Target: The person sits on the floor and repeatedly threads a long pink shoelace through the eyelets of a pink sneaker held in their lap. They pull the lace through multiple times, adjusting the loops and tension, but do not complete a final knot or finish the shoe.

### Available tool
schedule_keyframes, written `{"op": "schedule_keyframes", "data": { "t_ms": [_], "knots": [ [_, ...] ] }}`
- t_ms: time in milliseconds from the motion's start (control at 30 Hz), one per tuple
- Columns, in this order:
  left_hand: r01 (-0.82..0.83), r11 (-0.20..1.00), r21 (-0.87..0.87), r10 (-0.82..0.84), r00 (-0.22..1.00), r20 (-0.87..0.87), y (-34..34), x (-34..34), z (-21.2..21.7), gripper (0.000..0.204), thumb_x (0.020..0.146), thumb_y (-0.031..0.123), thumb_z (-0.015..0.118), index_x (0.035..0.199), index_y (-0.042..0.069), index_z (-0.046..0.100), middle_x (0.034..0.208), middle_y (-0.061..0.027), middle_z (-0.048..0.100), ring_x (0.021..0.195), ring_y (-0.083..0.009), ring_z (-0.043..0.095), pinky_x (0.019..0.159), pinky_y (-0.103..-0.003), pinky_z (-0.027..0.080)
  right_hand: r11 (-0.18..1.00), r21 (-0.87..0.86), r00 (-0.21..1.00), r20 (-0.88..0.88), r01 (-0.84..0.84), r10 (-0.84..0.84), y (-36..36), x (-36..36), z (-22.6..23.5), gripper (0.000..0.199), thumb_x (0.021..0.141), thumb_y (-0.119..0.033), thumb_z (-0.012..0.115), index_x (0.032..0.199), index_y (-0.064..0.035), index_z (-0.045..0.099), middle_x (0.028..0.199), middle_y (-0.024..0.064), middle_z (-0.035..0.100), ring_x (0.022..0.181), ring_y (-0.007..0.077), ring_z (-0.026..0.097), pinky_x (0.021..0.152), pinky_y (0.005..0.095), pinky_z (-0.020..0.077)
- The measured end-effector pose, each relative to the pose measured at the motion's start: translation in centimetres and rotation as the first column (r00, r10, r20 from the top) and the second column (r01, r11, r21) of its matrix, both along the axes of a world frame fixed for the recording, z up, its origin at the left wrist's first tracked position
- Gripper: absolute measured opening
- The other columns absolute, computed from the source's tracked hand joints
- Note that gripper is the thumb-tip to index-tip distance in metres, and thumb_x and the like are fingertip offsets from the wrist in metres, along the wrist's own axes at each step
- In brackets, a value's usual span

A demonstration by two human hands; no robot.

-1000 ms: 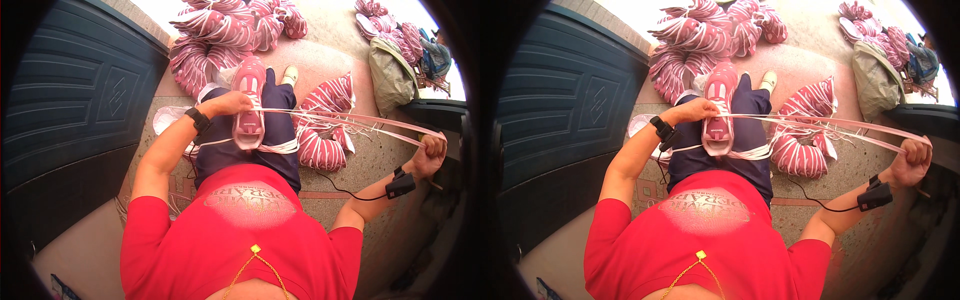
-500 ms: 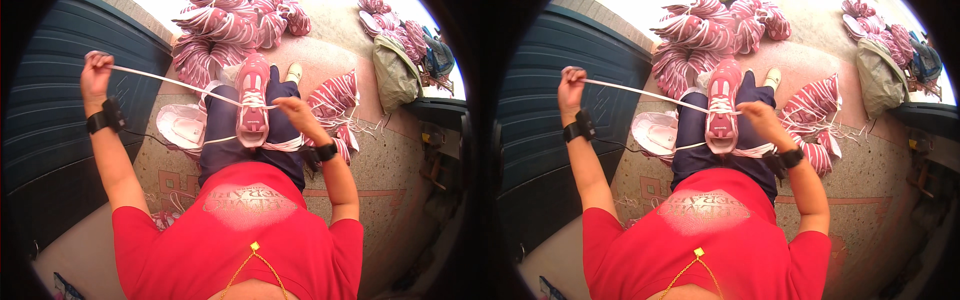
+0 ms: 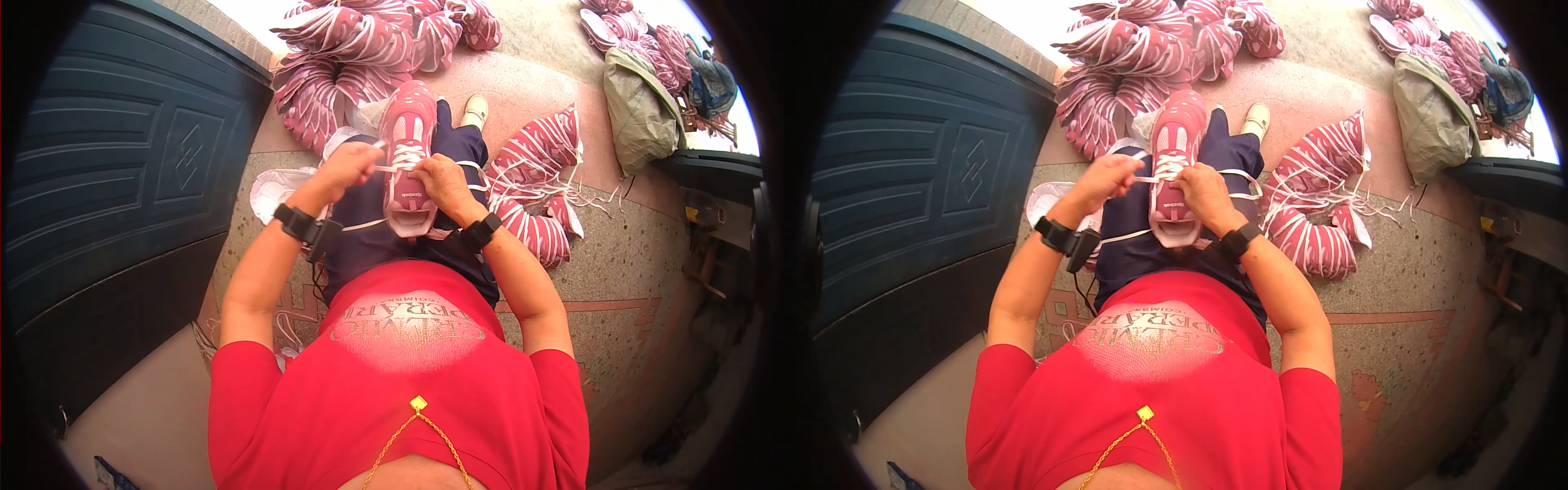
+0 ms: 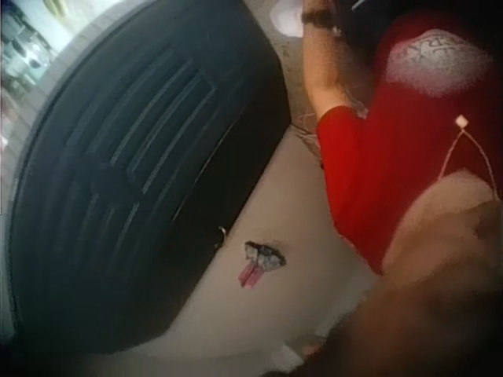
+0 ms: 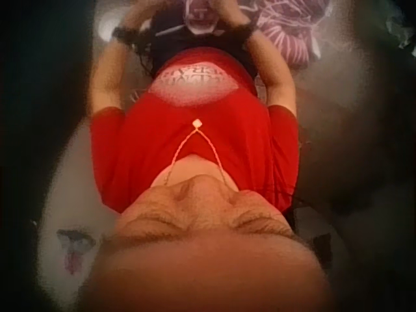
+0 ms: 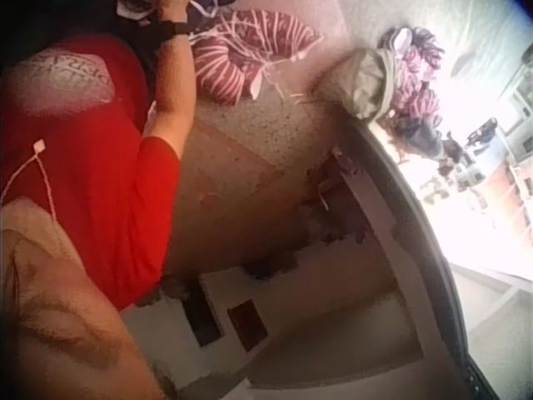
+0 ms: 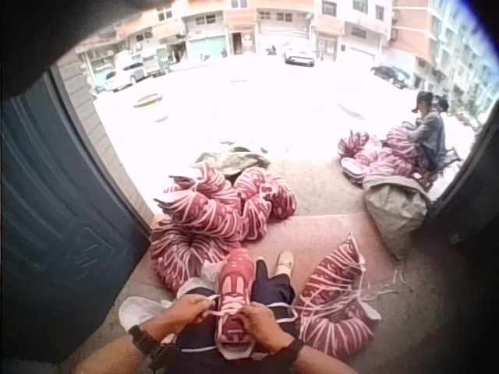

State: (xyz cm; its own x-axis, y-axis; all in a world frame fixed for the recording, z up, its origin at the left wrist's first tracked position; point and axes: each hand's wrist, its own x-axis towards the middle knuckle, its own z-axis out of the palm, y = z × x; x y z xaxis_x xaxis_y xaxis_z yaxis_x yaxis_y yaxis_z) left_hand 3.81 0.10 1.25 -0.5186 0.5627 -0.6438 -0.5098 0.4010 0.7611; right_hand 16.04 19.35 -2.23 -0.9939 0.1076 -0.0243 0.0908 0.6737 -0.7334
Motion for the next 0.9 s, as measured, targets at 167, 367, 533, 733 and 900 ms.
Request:
{"op": "schedule_keyframes", "data": {
  "t_ms": [167, 367, 533, 733, 900],
  "knots": [
    [0.206, 0.966, -0.159, -0.26, 0.782, -0.566, 2.7, 2.9, -0.8, 0.021, 0.088, 0.02, 0.058, 0.098, 0.001, 0.061, 0.068, -0.0065, 0.059, 0.059, -0.016, 0.057, 0.053, -0.028, 0.043, 0.997, -0.065, 0.999, -0.016, 0.033, -0.034, 0.1, -0.3, 0.5, 0.017, 0.082, -0.009, 0.059, 0.095, 0.0023, 0.06, 0.086, 0.0216, 0.063, 0.087, 0.0362, 0.061, 0.075, 0.0433, 0.0475],
    [0.255, 0.852, -0.456, -0.521, 0.476, -0.708, 3.5, 3.8, -1.5, 0.025, 0.082, 0.023, 0.062, 0.09, 0.0, 0.058, 0.08, -0.0225, 0.062, 0.08, -0.0404, 0.061, 0.067, -0.046, 0.048, 0.996, 0.051, 0.997, -0.029, -0.074, 0.076, -0.6, -0.8, 0.1, 0.025, 0.082, -0.007, 0.055, 0.106, -0.0001, 0.054, 0.087, 0.0219, 0.062, 0.088, 0.0365, 0.061, 0.074, 0.0442, 0.0476],
    [0.321, 0.768, -0.555, -0.641, 0.392, -0.66, 4.4, 3.2, -0.7, 0.022, 0.086, 0.022, 0.058, 0.087, 0.0, 0.058, 0.085, -0.0234, 0.062, 0.082, -0.0411, 0.06, 0.069, -0.047, 0.047, 0.997, 0.061, 0.994, -0.092, -0.046, 0.051, 1.1, 0.3, 2.0, 0.031, 0.077, -0.011, 0.062, 0.107, -0.0046, 0.056, 0.091, 0.0178, 0.061, 0.088, 0.0356, 0.06, 0.073, 0.0462, 0.0473],
    [0.362, 0.904, 0.228, -0.334, 0.93, -0.152, 1.8, -0.3, 5.1, 0.025, 0.096, 0.033, 0.052, 0.091, 0.008, 0.057, 0.066, 0.0093, 0.039, 0.057, -0.0001, 0.032, 0.05, -0.017, 0.025, 0.974, -0.224, 0.956, 0.289, 0.013, 0.054, 1.6, -0.5, 4.0, 0.037, 0.076, -0.022, 0.067, 0.108, -0.0033, 0.063, 0.084, 0.0194, 0.066, 0.081, 0.0315, 0.067, 0.073, 0.0374, 0.0511],
    [0.164, 0.982, 0.092, -0.166, 0.986, 0.015, 1.5, 1.2, 5.0, 0.03, 0.096, 0.038, 0.05, 0.091, 0.01, 0.059, 0.063, 0.0098, 0.036, 0.053, -0.0012, 0.029, 0.046, -0.019, 0.023, 0.803, -0.589, 0.992, 0.12, 0.092, -0.026, 1.0, -2.1, 5.0, 0.022, 0.09, -0.015, 0.058, 0.085, 0.0042, 0.067, 0.065, -0.0034, 0.053, 0.058, 0.0049, 0.046, 0.051, 0.024, 0.0388]
  ]
}}
